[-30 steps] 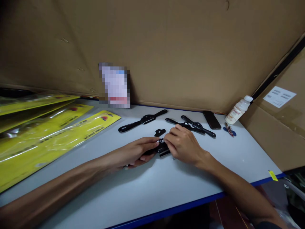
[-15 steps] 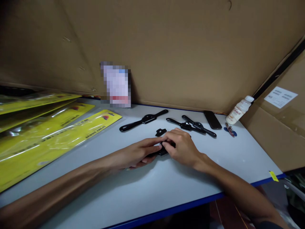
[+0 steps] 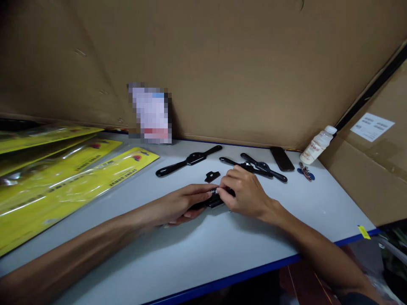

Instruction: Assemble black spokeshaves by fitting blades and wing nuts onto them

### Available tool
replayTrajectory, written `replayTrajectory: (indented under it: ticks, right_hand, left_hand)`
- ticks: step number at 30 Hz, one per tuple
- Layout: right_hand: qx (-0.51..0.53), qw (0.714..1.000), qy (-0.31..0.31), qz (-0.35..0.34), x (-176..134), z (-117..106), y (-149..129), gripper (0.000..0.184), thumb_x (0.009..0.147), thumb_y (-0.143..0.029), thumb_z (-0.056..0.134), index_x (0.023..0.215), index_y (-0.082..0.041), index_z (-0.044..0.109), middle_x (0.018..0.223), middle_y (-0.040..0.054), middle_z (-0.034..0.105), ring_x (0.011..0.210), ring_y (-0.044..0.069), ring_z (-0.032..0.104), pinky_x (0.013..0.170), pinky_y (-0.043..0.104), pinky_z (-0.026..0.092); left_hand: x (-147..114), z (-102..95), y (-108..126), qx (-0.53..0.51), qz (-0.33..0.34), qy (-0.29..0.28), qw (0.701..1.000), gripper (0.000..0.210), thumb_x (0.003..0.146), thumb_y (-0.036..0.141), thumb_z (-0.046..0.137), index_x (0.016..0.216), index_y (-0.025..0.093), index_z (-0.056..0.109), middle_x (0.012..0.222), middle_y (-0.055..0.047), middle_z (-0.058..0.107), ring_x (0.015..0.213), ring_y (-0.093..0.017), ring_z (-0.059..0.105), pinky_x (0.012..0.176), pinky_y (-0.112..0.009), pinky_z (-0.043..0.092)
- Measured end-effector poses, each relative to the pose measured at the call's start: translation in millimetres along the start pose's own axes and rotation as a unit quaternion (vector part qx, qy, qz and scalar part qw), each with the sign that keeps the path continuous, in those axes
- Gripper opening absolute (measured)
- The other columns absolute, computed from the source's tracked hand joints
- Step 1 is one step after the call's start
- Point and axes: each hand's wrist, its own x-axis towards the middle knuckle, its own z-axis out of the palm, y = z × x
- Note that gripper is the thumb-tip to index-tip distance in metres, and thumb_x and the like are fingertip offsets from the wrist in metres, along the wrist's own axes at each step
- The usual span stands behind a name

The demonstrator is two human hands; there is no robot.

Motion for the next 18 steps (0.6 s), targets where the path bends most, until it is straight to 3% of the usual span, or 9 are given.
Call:
replayTrajectory:
  ticks: [6,10,13,16,18]
  right_hand:
    - [-0.018,0.999,-0.037,-0.016,0.3,-4.2,-2.8,0.026,0.094,-0.024,0.055,0.070,-0.017,0.064,0.068,0.0023,0.059,0.070,0.016,0.047,0.066,0.030,0.040]
    - [0.006,0.998,-0.052,-0.025,1.7,-9.4,-1.0,0.014,0.092,-0.025,0.060,0.091,-0.015,0.071,0.077,0.0038,0.064,0.077,0.017,0.053,0.070,0.030,0.043]
    - [0.028,0.996,-0.083,-0.033,2.5,-13.1,0.2,0.017,0.090,-0.027,0.067,0.102,-0.016,0.070,0.084,0.0043,0.066,0.082,0.017,0.055,0.073,0.031,0.044]
    - [0.020,0.997,-0.078,-0.014,2.5,-15.4,0.4,0.012,0.091,-0.027,0.065,0.087,-0.016,0.069,0.080,0.0034,0.065,0.079,0.017,0.054,0.073,0.031,0.044]
    - [0.004,0.997,-0.072,0.000,2.4,-16.4,0.4,0.019,0.094,-0.026,0.060,0.077,-0.017,0.066,0.075,0.0026,0.062,0.075,0.016,0.052,0.072,0.031,0.042]
  left_hand:
    - [-1.5,1.3,2.5,0.019,-0.011,-0.008,1.000,0.051,0.095,0.045,0.045,0.137,0.018,0.048,0.051,0.011,0.034,0.038,-0.009,0.023,0.035,-0.019,0.015]
    - [-3.0,0.8,3.5,0.019,-0.014,-0.001,1.000,0.053,0.096,0.042,0.043,0.142,0.018,0.043,0.052,0.011,0.033,0.039,-0.010,0.023,0.034,-0.019,0.017]
    - [-3.5,1.3,6.1,0.025,-0.021,0.002,0.999,0.050,0.096,0.039,0.041,0.140,0.018,0.045,0.052,0.010,0.033,0.040,-0.010,0.023,0.035,-0.019,0.017]
    - [-3.5,2.3,9.2,0.030,-0.016,-0.002,0.999,0.048,0.095,0.041,0.041,0.136,0.018,0.048,0.052,0.010,0.034,0.039,-0.010,0.023,0.035,-0.020,0.017]
    - [-3.8,2.8,10.2,0.034,-0.015,-0.003,0.999,0.050,0.093,0.045,0.043,0.135,0.018,0.050,0.053,0.010,0.035,0.039,-0.009,0.023,0.035,-0.020,0.017]
